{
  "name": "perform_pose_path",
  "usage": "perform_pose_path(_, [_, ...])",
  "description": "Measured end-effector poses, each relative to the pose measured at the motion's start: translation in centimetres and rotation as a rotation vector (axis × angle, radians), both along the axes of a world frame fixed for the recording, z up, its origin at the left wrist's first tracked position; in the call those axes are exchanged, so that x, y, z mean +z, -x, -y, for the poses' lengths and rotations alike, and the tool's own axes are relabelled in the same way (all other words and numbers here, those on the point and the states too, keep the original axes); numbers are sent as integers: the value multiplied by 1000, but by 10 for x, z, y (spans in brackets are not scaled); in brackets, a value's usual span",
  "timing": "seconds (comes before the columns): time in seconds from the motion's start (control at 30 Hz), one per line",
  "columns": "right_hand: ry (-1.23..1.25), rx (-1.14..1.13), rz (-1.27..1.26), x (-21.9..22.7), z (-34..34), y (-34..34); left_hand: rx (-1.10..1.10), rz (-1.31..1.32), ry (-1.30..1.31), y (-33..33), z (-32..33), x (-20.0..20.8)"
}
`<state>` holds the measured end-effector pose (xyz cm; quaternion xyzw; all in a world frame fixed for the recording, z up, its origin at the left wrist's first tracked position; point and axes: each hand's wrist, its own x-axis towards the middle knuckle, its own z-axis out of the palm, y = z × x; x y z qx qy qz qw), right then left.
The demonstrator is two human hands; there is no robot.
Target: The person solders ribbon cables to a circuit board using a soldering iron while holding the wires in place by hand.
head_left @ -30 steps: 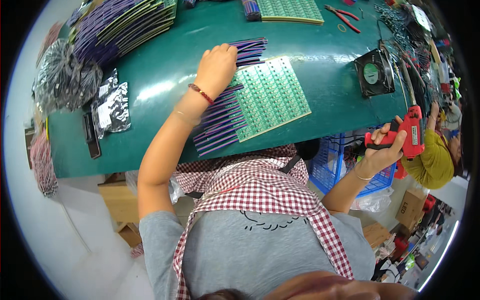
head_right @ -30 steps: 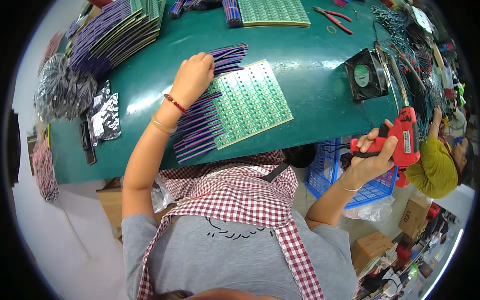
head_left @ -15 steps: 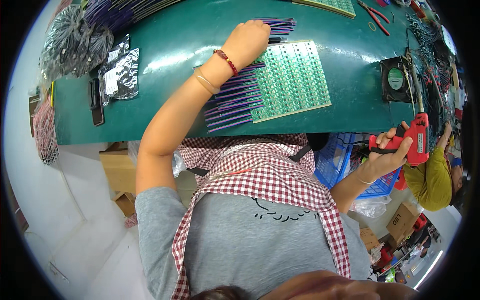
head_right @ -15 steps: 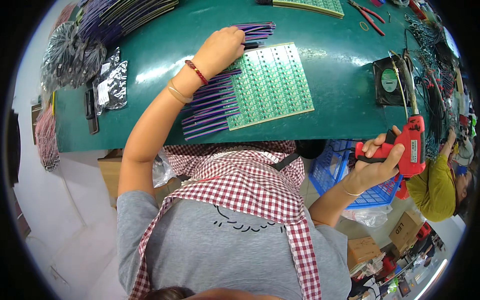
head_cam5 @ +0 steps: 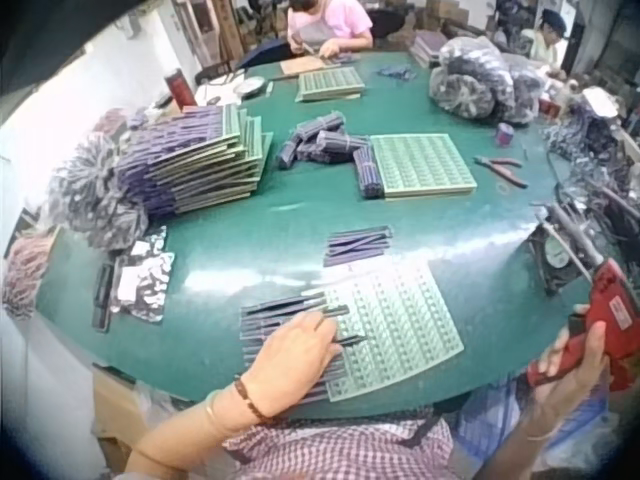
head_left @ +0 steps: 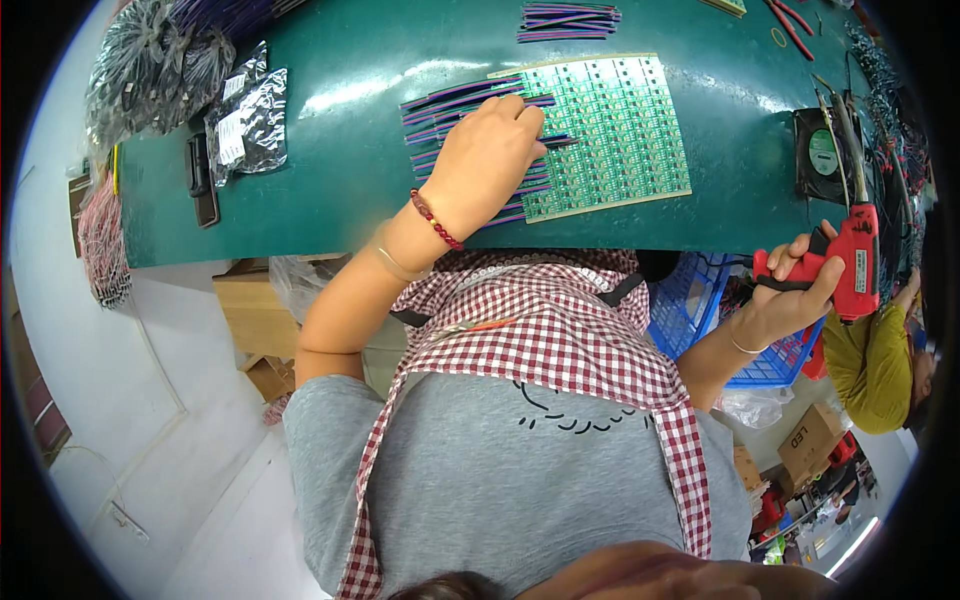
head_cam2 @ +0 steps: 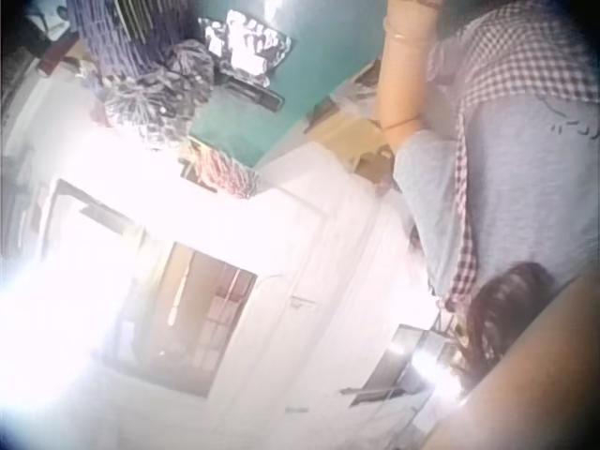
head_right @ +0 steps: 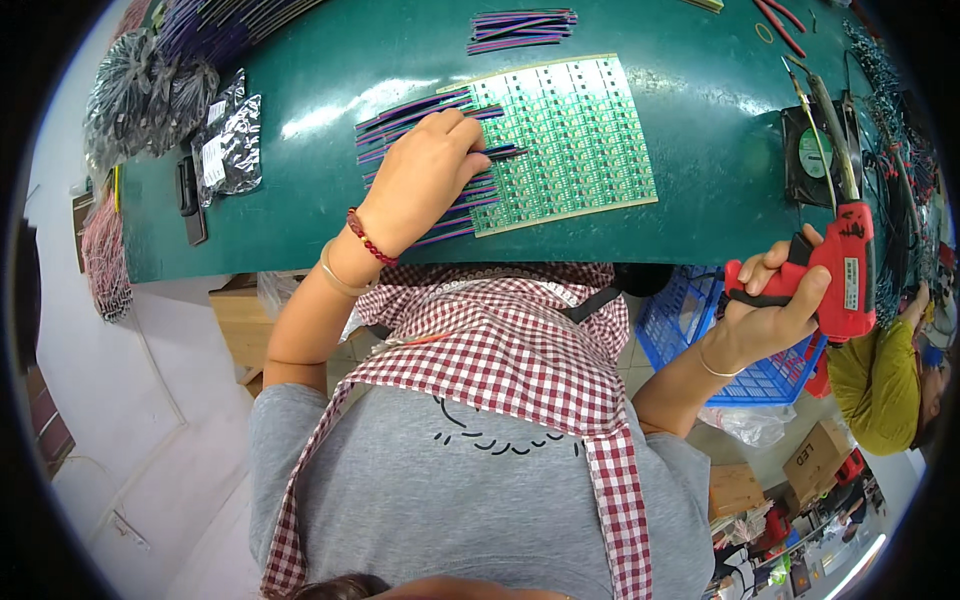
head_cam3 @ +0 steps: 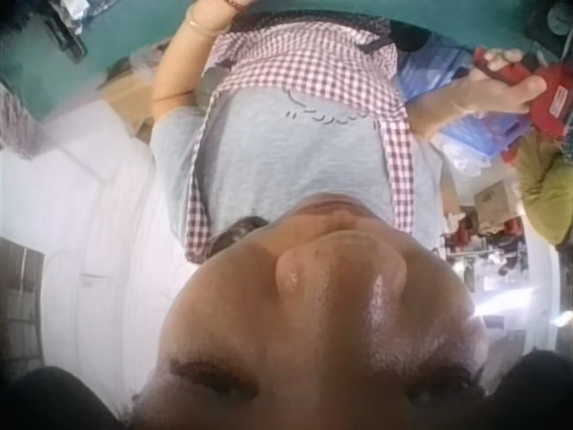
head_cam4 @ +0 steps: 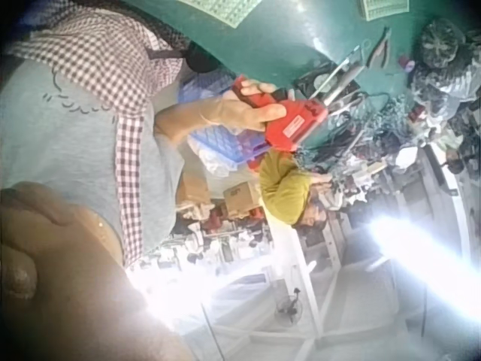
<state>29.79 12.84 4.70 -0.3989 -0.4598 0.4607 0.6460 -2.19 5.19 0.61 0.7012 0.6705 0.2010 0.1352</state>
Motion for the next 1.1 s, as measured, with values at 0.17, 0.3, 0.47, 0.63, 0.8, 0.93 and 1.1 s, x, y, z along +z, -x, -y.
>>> perform_pose_path(0.17, [28, 59, -4, -4, 10, 6, 24, 10, -96, -5, 1, -3])
perform_pose_path(0.3, [85, 156, 25, -14, 26, 8, 102, 202, -191, -13, 7, 3])
perform_pose_path(0.47, [224, 302, 80, -31, 63, 18, 55, 247, -178, -27, 32, 6])
perform_pose_path(0.63, [424, 522, 135, -44, 95, 0, 184, 320, -190, -35, 54, -4])
perform_pose_path(0.8, [522, 644, 208, -53, 107, -10, 54, 132, -217, -31, 56, -10])
perform_pose_path(0.93, [516, 645, 274, -63, 114, -17, 32, 101, -279, -31, 56, -17])
perform_pose_path(1.1, [442, 649, 297, -67, 119, -17, -10, 73, -319, -29, 55, -26])
